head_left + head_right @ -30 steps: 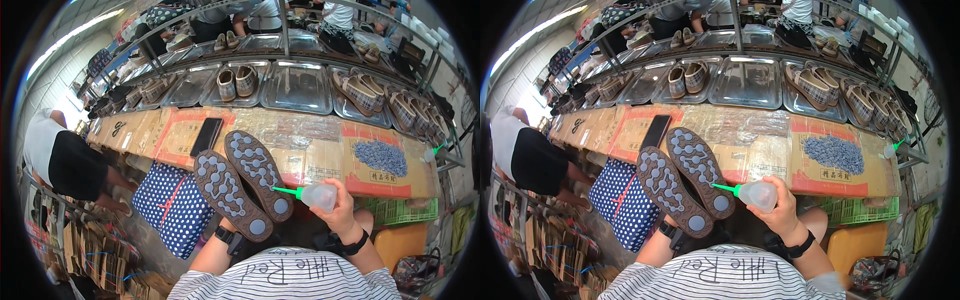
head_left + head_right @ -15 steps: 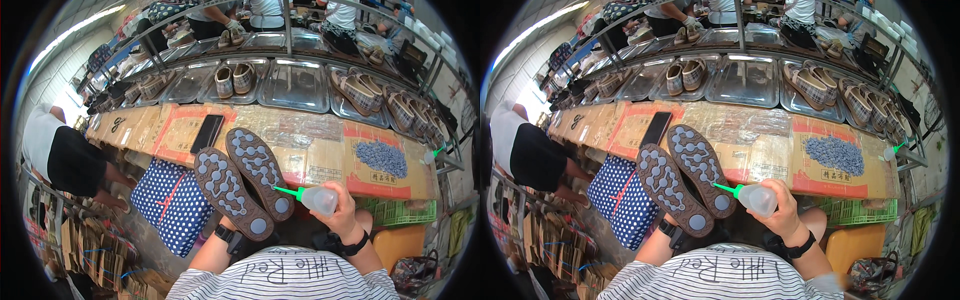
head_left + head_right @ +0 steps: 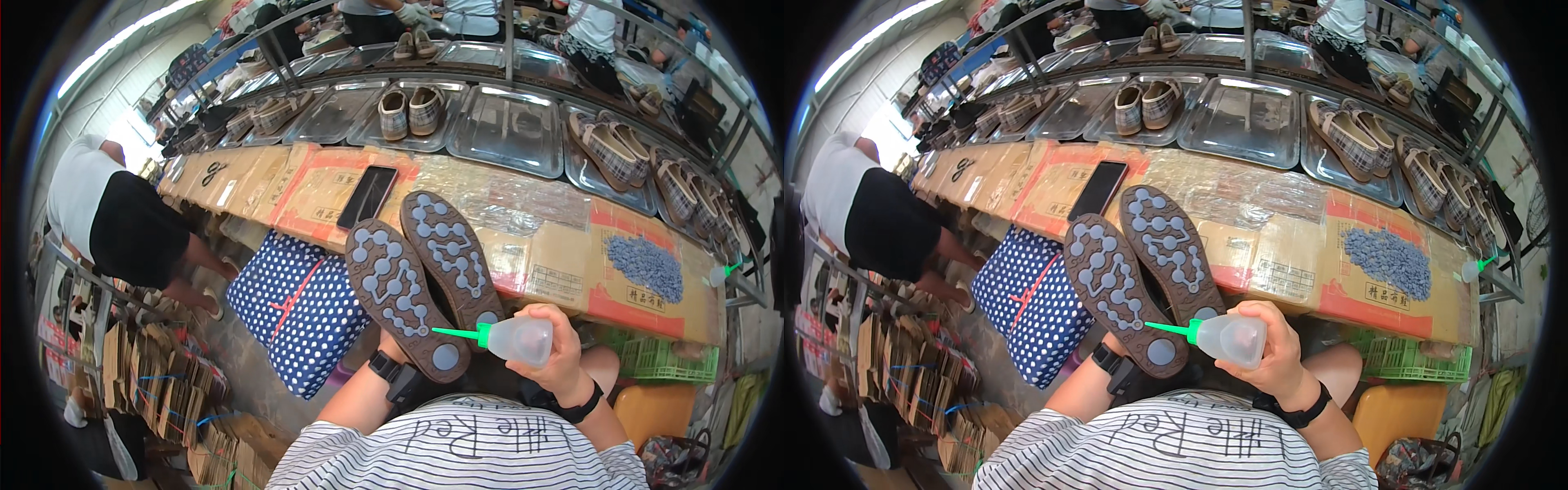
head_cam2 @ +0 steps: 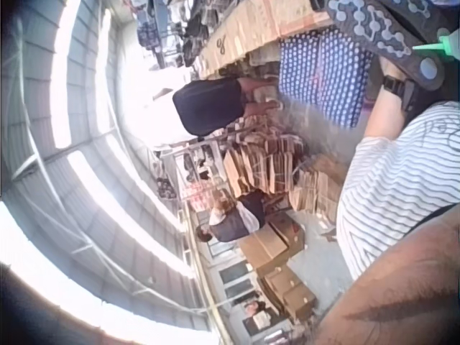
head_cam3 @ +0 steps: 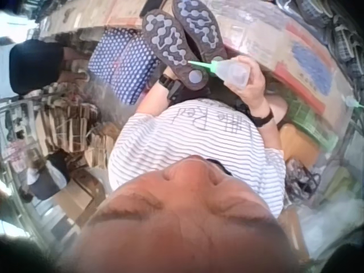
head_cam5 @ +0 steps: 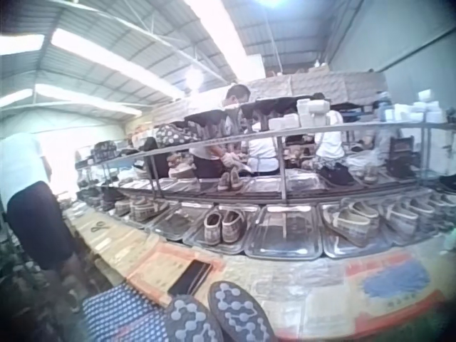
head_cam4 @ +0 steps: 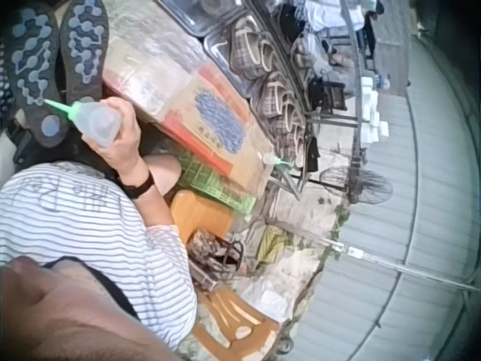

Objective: Applying glue and small components to the soles and assembly of shoes in a manufacturing environment.

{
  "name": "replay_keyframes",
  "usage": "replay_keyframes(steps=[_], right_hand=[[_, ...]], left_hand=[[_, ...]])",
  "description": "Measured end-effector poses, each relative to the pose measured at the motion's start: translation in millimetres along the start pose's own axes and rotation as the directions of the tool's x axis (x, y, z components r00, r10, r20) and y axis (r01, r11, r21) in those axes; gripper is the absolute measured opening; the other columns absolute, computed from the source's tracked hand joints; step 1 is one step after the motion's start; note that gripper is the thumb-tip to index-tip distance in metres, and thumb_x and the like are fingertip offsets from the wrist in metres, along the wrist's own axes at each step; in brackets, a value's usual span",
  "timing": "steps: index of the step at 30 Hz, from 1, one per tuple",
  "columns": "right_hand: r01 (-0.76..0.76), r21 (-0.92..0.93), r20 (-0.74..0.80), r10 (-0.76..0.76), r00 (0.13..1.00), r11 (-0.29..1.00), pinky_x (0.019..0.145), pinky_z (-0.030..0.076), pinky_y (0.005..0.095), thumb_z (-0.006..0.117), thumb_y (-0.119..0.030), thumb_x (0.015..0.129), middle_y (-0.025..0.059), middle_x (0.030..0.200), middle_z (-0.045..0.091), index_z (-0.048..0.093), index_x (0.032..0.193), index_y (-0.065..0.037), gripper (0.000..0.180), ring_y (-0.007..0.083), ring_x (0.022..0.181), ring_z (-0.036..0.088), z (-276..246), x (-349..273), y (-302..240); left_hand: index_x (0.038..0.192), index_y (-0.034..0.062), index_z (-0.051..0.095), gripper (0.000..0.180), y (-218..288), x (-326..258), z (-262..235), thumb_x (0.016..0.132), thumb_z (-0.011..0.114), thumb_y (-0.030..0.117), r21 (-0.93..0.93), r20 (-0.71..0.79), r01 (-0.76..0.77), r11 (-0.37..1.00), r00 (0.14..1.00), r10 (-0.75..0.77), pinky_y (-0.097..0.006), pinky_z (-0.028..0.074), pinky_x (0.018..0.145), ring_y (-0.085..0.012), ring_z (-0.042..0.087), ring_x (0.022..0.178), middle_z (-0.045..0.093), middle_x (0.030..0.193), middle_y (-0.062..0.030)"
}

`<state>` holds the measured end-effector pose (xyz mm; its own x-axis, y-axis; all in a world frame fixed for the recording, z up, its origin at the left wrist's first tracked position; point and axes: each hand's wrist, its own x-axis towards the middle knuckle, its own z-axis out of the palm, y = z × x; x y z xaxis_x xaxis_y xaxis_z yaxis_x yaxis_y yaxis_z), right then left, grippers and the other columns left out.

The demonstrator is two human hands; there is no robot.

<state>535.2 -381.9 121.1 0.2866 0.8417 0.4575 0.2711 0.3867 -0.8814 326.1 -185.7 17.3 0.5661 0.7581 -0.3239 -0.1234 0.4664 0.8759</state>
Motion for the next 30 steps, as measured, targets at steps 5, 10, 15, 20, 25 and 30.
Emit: replay_keyframes(steps=[5,10,15,20,25,30], right_hand=[[0.051,-0.034,0.021,-0.051,0.998,0.998,0.089,0.052,0.0349,0.091,-0.015,0.068,0.0164,0.117,0.06,0.049,0.128,-0.003,0.074,0.0262,0.104,0.063,3.1,5.8,-1.3],[0.077,-0.108,0.039,-0.073,0.997,0.991,0.089,0.052,0.0358,0.091,-0.013,0.066,0.0173,0.116,0.061,0.05,0.126,-0.003,0.073,0.0287,0.102,0.063,6.4,10.7,-4.3],[0.169,-0.214,0.076,-0.156,0.985,0.962,0.085,0.053,0.0369,0.091,-0.01,0.063,0.0182,0.113,0.062,0.052,0.124,-0.003,0.073,0.032,0.099,0.064,5.2,16.9,-15.1],[0.184,-0.199,0.127,-0.161,0.979,0.963,0.085,0.053,0.0359,0.091,-0.009,0.063,0.0168,0.113,0.062,0.052,0.125,-0.003,0.073,0.0298,0.099,0.064,4.6,26.1,-21.6],[-0.213,0.233,0.082,0.199,0.977,0.949,0.084,0.053,0.0328,0.09,-0.011,0.068,0.0096,0.115,0.062,0.052,0.127,-0.003,0.071,0.0191,0.101,0.063,10.3,17.6,-4.4],[-0.348,0.623,0.006,0.44,0.898,0.7,0.088,0.051,0.0297,0.082,-0.015,0.079,0.0069,0.115,0.062,0.044,0.136,-0.004,0.07,0.0147,0.103,0.061,0.5,22.0,17.2]], left_hand=[[0.122,0.0049,0.057,0.03,-0.2,-3.7,-1.1,0.094,0.063,0.013,-0.008,-0.002,-0.004,1.0,1.0,0.004,-0.031,0.049,0.09,-0.0168,0.06,0.106,0.061,0.12,-0.0029],[0.122,0.005,0.057,0.03,-1.2,-4.1,-1.0,0.094,0.063,0.013,-0.002,0.0,0.001,1.0,1.0,-0.001,-0.031,0.05,0.089,-0.0166,0.06,0.106,0.061,0.119,-0.0028],[0.121,0.0051,0.057,0.029,-2.5,-5.9,-1.6,0.093,0.063,0.013,0.001,-0.01,0.004,1.0,1.0,-0.004,-0.031,0.05,0.089,-0.0164,0.06,0.105,0.061,0.119,-0.0026],[0.12,0.0053,0.057,0.029,-0.7,-7.4,-1.9,0.093,0.064,0.013,0.005,-0.013,0.003,1.0,1.0,-0.003,-0.031,0.05,0.089,-0.0162,0.06,0.105,0.061,0.118,-0.0025],[0.12,0.0054,0.057,0.029,0.1,-5.1,0.2,0.093,0.064,0.013,0.005,-0.002,-0.001,1.0,1.0,0.002,-0.03,0.05,0.088,-0.016,0.06,0.104,0.061,0.118,-0.0024],[0.119,0.0055,0.057,0.028,-1.6,-4.8,0.0,0.093,0.064,0.013,0.013,-0.012,-0.002,1.0,1.0,0.002,-0.03,0.05,0.088,-0.0158,0.06,0.104,0.061,0.117,-0.0023]])
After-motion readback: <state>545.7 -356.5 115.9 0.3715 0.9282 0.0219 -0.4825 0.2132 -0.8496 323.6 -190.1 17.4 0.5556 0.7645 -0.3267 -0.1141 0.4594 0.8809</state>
